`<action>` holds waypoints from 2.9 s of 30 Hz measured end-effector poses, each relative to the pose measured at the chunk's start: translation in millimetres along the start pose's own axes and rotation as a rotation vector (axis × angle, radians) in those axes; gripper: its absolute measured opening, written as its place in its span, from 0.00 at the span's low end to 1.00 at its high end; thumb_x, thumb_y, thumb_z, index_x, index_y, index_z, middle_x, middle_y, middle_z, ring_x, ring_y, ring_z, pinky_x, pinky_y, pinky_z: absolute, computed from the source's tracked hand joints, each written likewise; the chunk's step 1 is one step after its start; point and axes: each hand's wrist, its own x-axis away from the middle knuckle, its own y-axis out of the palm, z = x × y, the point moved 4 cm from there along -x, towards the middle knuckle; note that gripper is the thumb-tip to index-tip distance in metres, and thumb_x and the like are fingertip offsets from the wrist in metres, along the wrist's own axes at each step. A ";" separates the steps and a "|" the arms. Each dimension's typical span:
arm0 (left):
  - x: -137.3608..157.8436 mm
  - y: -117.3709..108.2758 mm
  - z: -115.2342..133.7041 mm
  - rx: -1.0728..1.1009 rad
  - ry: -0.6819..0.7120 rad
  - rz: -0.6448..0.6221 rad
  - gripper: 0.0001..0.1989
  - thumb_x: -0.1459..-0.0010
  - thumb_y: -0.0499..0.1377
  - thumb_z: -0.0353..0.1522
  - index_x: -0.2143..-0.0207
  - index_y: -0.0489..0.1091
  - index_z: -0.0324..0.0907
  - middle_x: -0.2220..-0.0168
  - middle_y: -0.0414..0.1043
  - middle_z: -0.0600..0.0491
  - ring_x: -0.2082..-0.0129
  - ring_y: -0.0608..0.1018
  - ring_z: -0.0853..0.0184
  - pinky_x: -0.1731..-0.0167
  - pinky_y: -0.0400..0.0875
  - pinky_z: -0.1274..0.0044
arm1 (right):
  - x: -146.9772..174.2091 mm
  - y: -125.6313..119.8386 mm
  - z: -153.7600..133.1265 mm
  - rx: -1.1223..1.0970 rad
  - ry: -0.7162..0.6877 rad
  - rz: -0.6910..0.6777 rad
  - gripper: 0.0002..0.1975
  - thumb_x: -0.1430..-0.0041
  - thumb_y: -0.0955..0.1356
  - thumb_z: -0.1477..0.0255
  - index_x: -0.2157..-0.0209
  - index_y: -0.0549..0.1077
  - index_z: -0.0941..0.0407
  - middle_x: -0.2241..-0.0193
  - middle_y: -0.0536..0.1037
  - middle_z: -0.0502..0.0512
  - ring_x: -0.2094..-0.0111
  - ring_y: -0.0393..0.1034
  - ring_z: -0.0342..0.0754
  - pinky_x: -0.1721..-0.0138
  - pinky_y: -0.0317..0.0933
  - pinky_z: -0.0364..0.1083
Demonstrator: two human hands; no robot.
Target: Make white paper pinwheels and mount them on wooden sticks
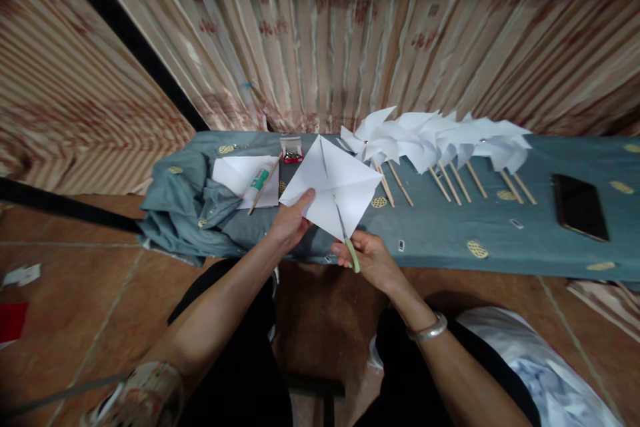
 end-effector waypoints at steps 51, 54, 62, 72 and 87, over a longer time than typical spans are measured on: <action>-16.4 -12.6 33.7 0.077 0.131 0.022 0.18 0.52 0.65 0.24 0.56 0.74 0.41 0.59 0.80 0.50 0.57 0.80 0.63 0.53 0.75 0.72 | 17.8 -53.3 0.1 0.071 0.041 -0.190 0.27 0.57 0.74 0.49 0.65 0.76 0.58 0.78 0.75 0.51 0.77 0.65 0.41 0.75 0.58 0.41; -15.0 -13.4 30.7 0.017 0.142 -0.032 0.17 0.55 0.67 0.26 0.59 0.75 0.39 0.61 0.80 0.49 0.57 0.80 0.62 0.53 0.74 0.71 | 15.6 -76.2 -8.5 0.041 -0.054 -0.010 0.28 0.60 0.74 0.48 0.66 0.77 0.57 0.79 0.76 0.53 0.78 0.66 0.43 0.75 0.60 0.43; -6.5 -11.3 3.8 -0.263 0.015 -0.244 0.22 0.68 0.74 0.32 0.66 0.77 0.36 0.66 0.80 0.48 0.66 0.79 0.62 0.55 0.72 0.67 | 9.0 -99.3 -21.2 0.057 -0.270 0.472 0.26 0.68 0.79 0.57 0.65 0.76 0.54 0.74 0.79 0.51 0.74 0.69 0.45 0.73 0.62 0.44; -3.6 -8.8 -9.2 -0.391 -0.073 -0.274 0.21 0.68 0.74 0.38 0.70 0.77 0.37 0.70 0.79 0.48 0.70 0.79 0.62 0.60 0.72 0.69 | 1.4 -74.4 -14.3 -0.022 -0.158 0.245 0.26 0.73 0.80 0.62 0.67 0.76 0.56 0.80 0.74 0.44 0.79 0.64 0.42 0.76 0.60 0.43; 13.2 26.5 -18.2 -0.062 -0.152 -0.427 0.24 0.59 0.70 0.40 0.58 0.73 0.43 0.53 0.76 0.47 0.49 0.75 0.56 0.49 0.68 0.66 | -30.2 -60.5 -18.7 -0.300 -0.361 0.606 0.24 0.67 0.78 0.60 0.66 0.74 0.55 0.70 0.81 0.51 0.68 0.74 0.50 0.65 0.67 0.48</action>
